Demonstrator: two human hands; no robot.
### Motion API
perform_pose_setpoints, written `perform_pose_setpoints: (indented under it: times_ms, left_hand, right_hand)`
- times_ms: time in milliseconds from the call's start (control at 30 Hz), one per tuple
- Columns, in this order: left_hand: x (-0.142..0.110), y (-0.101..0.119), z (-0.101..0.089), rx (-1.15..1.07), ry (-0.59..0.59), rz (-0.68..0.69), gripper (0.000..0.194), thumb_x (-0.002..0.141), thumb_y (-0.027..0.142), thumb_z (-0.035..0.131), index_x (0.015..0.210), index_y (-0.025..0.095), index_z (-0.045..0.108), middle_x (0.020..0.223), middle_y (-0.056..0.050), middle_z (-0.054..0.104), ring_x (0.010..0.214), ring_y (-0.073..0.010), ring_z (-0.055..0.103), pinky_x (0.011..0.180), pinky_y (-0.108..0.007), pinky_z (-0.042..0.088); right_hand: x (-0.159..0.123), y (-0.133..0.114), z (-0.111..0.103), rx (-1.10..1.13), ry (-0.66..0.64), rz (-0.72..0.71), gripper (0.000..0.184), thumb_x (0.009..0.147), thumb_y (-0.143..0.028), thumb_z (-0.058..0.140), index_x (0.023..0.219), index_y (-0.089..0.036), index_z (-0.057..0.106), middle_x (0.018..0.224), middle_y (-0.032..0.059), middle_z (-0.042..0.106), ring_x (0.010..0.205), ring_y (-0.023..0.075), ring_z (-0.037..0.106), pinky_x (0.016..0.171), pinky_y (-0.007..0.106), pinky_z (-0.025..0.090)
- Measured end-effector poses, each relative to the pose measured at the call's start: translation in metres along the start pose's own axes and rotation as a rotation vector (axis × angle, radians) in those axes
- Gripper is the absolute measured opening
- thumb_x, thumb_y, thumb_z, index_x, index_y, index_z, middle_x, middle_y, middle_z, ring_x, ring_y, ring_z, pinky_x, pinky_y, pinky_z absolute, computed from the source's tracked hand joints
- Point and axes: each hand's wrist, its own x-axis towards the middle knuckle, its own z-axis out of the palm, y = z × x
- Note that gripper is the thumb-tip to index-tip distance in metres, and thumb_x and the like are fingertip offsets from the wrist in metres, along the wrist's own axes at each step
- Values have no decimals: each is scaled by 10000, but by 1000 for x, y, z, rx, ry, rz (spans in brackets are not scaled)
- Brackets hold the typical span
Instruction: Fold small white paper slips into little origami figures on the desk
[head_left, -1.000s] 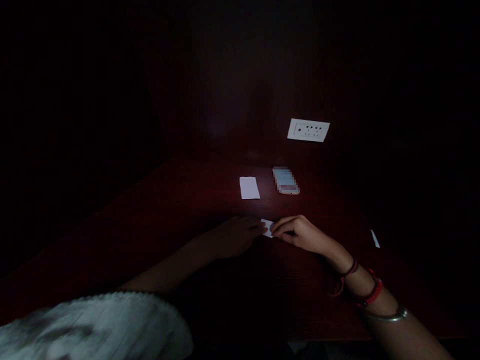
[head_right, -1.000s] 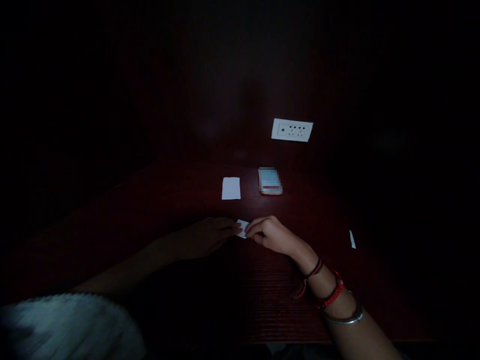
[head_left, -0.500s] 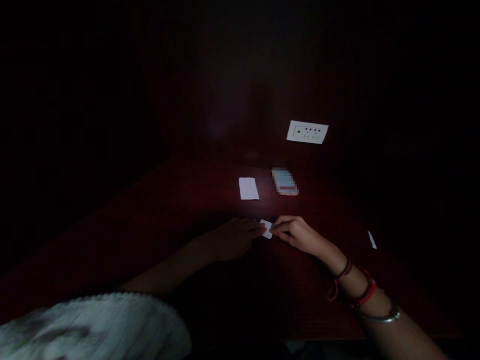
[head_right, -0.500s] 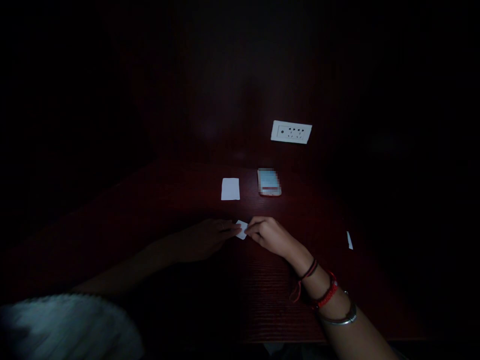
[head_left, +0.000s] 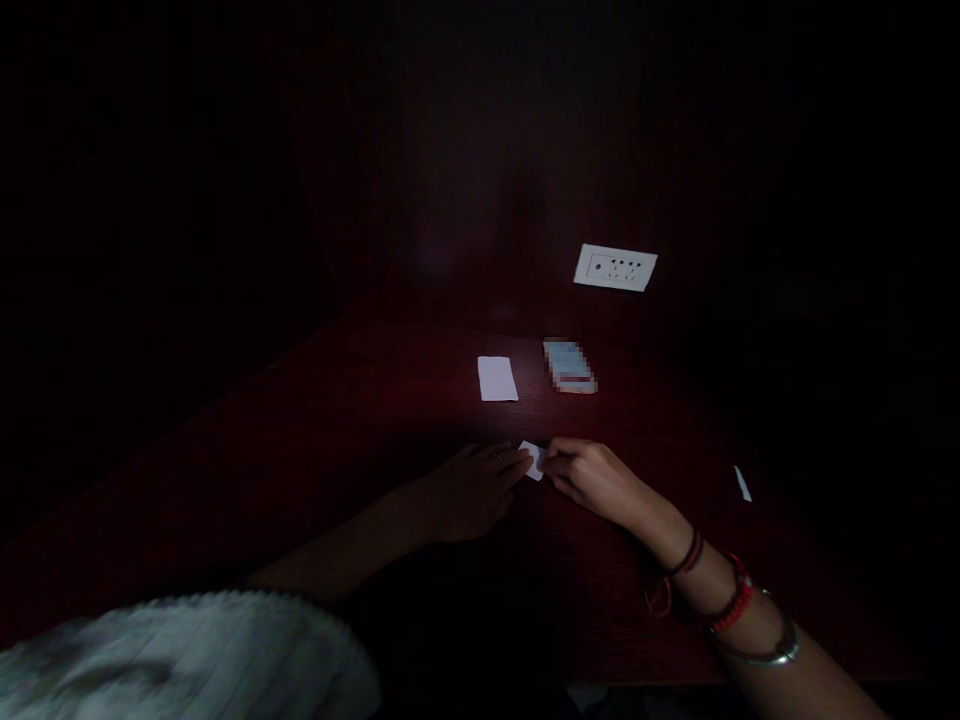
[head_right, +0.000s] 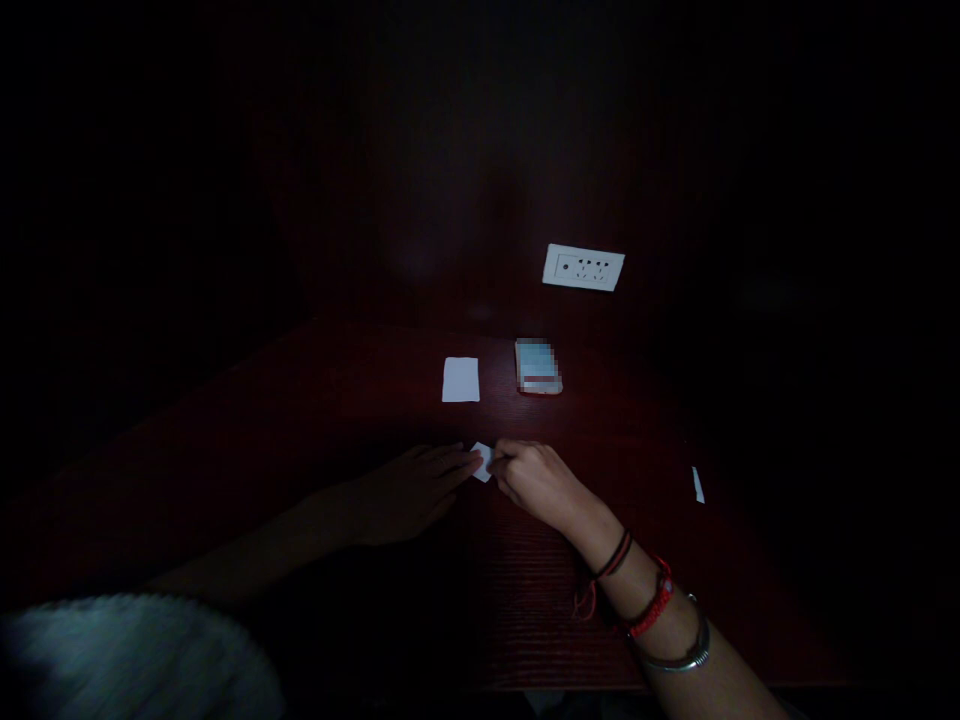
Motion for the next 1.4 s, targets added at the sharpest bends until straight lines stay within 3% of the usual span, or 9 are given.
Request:
perform_pose_setpoints:
  times_ms: [500,667,1200,1400]
  left_hand:
    - [3,-8,4,-52,51,27,422,799,215,324,1217,211,271,1261,-30,330,1132,-202,303,883,-346,264]
    - [3,-6,0,-63,2,4,448,785,200,334,1225,221,255,1280,-31,298,1145,-216,280,873,-368,278]
    - [4,-6,-2,-75,-5,-13,430,792,203,332,1217,241,278,1285,-23,292,1150,-206,278,871,-358,286]
    - [4,-8,1,-54,39,16,426,796,189,339,1217,225,279,1277,-58,293,1158,-210,254,887,-369,264]
  right_hand:
    - [0,2,-2,76,-10,5,230,767,-172,435,942,-192,583,896,37,550,799,117,529,731,218,399]
    - [1,3,-1,65,-9,26,246,760,-183,446,970,-188,574,906,43,551,795,121,534,719,220,401]
    - [1,3,-12,-1,-60,-21,184,717,-128,461,812,-184,609,811,30,577,767,131,526,684,223,382]
    - [-3,20,-10,127,60,65,215,749,-152,442,906,-180,586,865,31,565,787,122,524,718,232,402]
